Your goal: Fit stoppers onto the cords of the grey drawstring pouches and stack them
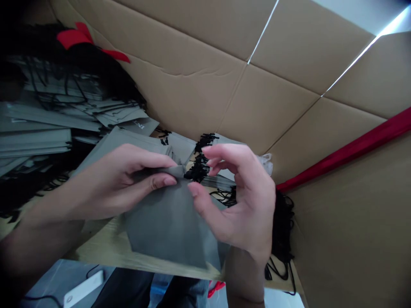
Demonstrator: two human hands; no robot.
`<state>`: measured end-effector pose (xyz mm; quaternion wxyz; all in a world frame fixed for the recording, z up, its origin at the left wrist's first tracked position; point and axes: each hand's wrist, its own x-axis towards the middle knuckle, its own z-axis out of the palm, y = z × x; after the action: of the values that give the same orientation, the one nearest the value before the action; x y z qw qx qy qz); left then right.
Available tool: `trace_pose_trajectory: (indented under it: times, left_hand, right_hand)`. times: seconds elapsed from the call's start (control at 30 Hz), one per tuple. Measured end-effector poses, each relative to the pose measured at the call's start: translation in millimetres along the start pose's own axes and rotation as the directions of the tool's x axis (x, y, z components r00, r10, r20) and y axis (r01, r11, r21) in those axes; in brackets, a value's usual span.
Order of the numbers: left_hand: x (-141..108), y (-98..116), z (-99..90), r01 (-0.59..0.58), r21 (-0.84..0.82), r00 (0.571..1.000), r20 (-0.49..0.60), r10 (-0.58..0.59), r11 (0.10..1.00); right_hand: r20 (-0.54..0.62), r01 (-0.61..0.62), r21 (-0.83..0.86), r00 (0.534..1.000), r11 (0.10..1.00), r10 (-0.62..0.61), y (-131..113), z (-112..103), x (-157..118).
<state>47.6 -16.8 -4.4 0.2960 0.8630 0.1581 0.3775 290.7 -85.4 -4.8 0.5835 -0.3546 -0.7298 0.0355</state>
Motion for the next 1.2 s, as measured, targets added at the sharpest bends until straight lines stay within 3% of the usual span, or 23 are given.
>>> trace_pose_trajectory:
  times: [0.1, 0.17, 0.37, 0.6, 0.77, 0.9, 1.2]
  left_hand:
    - [-5, 4, -1.2, -0.069, 0.144, 0.998, 0.009, 0.068, 0.987]
    - [-6, 7, -1.8, -0.092, 0.189, 0.996, 0.013, 0.092, 0.978]
    - [-6, 4, -10.2, -0.192, 0.268, 0.981, 0.035, 0.189, 0.944]
    - [-8, 0, -32.2, -0.236, 0.073, 0.957, 0.189, 0.218, 0.969]
    - [-7, 1, -39.0, -0.184, 0.192, 0.976, 0.153, 0.155, 0.964]
    - [-9, 2, -38.3, -0.178, 0.275, 0.983, 0.104, 0.155, 0.945]
    - [-9, 7, -29.4, -0.196, 0.308, 0.981, 0.075, 0.181, 0.931]
  right_hand:
    - [0.194, -0.065, 0.080, 0.980, 0.995, 0.049, 2, -6, -1]
    - [0.251, -0.099, 0.090, 0.965, 0.991, 0.074, 2, -6, -2]
    - [0.215, -0.140, 0.149, 0.971, 0.979, 0.106, 0, 2, -1]
    - [0.196, -0.130, 0.286, 0.978, 0.949, 0.074, 9, 13, -2]
    - [0.196, -0.158, 0.286, 0.975, 0.945, 0.103, 9, 8, 1]
    - [0.228, -0.202, 0.186, 0.961, 0.961, 0.158, 6, 3, 4]
    - [0.193, -0.179, 0.105, 0.969, 0.978, 0.156, 1, 12, 5]
